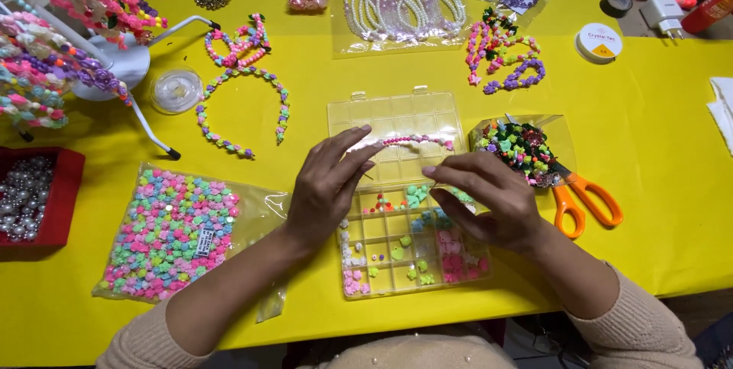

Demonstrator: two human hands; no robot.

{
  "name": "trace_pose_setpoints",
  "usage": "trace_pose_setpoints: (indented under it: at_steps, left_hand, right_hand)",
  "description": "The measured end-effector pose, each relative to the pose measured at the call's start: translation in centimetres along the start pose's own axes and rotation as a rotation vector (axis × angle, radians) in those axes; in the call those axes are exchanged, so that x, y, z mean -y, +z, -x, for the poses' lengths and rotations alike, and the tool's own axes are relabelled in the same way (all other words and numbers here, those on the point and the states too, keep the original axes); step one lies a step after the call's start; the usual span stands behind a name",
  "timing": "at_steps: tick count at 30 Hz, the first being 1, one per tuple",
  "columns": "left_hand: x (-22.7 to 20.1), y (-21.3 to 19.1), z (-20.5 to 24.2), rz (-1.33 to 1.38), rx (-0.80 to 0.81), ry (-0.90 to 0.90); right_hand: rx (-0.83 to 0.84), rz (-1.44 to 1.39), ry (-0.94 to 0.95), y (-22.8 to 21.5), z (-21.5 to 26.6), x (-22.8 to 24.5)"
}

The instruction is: A person is seen from an overhead perspective assembling a beaded headband by threading various colorful plastic beads onto a thin metal wire frame.

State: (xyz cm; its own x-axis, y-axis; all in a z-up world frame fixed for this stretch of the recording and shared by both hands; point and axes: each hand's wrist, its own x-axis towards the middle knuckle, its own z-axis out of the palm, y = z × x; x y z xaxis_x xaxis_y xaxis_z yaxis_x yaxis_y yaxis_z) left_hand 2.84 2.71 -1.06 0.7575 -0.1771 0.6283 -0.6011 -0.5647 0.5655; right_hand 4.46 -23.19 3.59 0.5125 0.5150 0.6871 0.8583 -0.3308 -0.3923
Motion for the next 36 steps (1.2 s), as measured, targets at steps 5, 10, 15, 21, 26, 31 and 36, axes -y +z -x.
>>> trace_pose_setpoints:
  at_steps: [5, 10, 15, 21, 26, 31, 36]
  left_hand:
    - [-0.8, -1.6, -2.0, 0.118, -0.005, -0.037]
    - [0.2, -2.0, -3.1, 0.271, 0.003, -0.198]
    - [1.7, -1.9, -2.6, 0.402, -0.021, -0.424]
    - [1.5, -2.0, -2.3, 0.457, -0.014, -0.508]
    - [2.3, -1.8, -2.4, 0.549, 0.008, -0.521]
    - [2.9, -1.7, -2.2, 0.704, 0.022, -0.615]
    - [4.1, -0.9, -1.7, 0.823, 0.034, -0.640]
  right_hand:
    - [0.023, 0.043, 0.054, -1.9, -3.2, 0.5]
    - [0.069, -0.044, 0.169, -2.8, -7.1, 0.1]
    - [0.264, -0.080, 0.404, -2.2, -7.1, -1.8]
    - [0.477, -0.093, 0.621, -3.8, -9.1, -0.2]
    - [0.369, -0.147, 0.582, -3.4, -8.1, -1.9]
    - [0.371, -0.152, 0.663, -2.9, -7.4, -3.4]
    - [0.360, -0.105, 0.705, -2.5, -7.0, -4.3]
